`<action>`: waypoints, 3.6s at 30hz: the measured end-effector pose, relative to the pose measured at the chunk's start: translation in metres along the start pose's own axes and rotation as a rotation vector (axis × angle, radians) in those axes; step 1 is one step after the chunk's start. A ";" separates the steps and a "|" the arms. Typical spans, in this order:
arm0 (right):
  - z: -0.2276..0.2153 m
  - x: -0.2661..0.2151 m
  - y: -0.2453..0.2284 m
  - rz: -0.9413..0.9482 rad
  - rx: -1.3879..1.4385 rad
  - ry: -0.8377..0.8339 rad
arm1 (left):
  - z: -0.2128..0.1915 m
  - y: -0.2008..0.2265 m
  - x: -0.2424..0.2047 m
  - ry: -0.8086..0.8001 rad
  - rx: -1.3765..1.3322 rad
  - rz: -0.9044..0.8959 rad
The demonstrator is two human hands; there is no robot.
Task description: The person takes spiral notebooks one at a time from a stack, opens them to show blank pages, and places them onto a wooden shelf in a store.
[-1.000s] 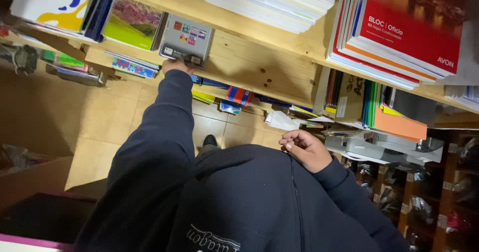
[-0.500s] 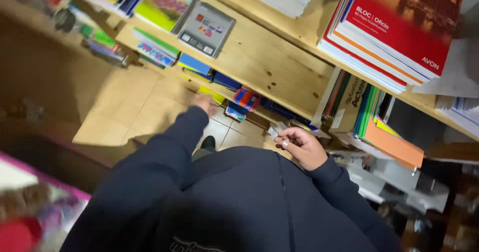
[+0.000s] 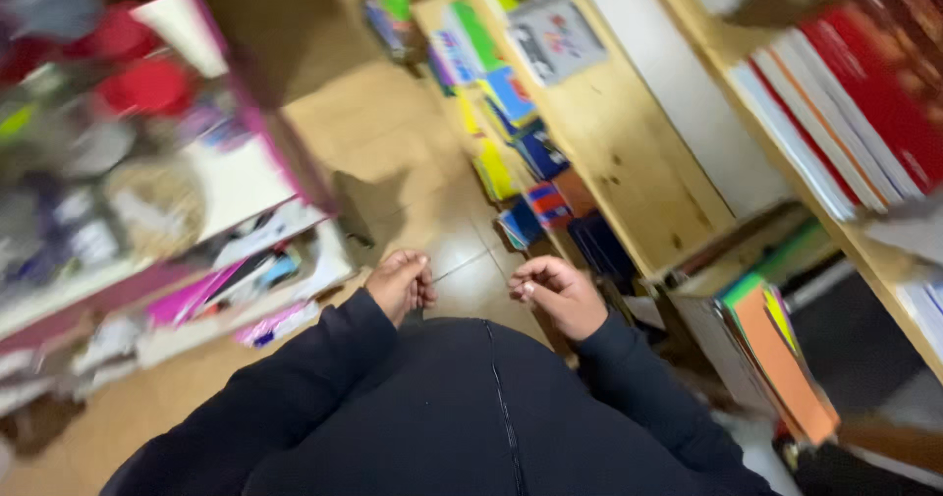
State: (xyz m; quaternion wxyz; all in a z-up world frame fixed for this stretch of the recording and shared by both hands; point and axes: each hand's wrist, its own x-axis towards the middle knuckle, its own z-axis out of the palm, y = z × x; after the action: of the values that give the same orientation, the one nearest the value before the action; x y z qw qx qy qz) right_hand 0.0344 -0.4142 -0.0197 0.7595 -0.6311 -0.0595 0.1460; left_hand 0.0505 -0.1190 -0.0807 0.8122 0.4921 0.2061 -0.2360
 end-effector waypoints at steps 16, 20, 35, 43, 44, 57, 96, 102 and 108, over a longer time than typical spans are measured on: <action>0.290 -0.035 0.059 0.093 -0.103 -0.698 | -0.230 -0.069 -0.248 0.326 -0.238 0.385; 0.409 -0.067 0.080 0.137 -0.079 -0.829 | -0.323 -0.097 -0.335 0.451 -0.315 0.446; 0.697 -0.119 0.147 0.226 -0.110 -1.228 | -0.514 -0.178 -0.544 0.743 -0.531 0.621; 0.798 -0.068 0.176 0.317 -0.158 -1.328 | -0.603 -0.149 -0.571 0.860 -0.451 0.694; 0.810 -0.058 0.183 0.329 -0.153 -1.346 | -0.619 -0.141 -0.571 0.868 -0.409 0.740; 0.959 0.059 0.192 0.270 -0.140 -1.423 | -0.822 0.133 -0.513 1.170 0.929 0.355; 1.151 0.080 0.292 0.195 -0.302 -0.092 | -1.072 0.150 -0.560 0.476 -0.422 0.676; 1.138 0.096 0.301 0.170 -0.254 -0.035 | -1.046 0.175 -0.565 0.692 0.348 0.686; 1.144 0.056 0.296 0.360 -0.185 -0.160 | -1.052 0.137 -0.519 -0.090 0.339 1.005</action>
State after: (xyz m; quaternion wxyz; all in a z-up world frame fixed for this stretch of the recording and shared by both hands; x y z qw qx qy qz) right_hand -0.2701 0.7267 -0.0888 0.6529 -0.6849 -0.0188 0.3229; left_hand -0.3939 0.9731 -0.1431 0.7423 0.6438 -0.1310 0.1315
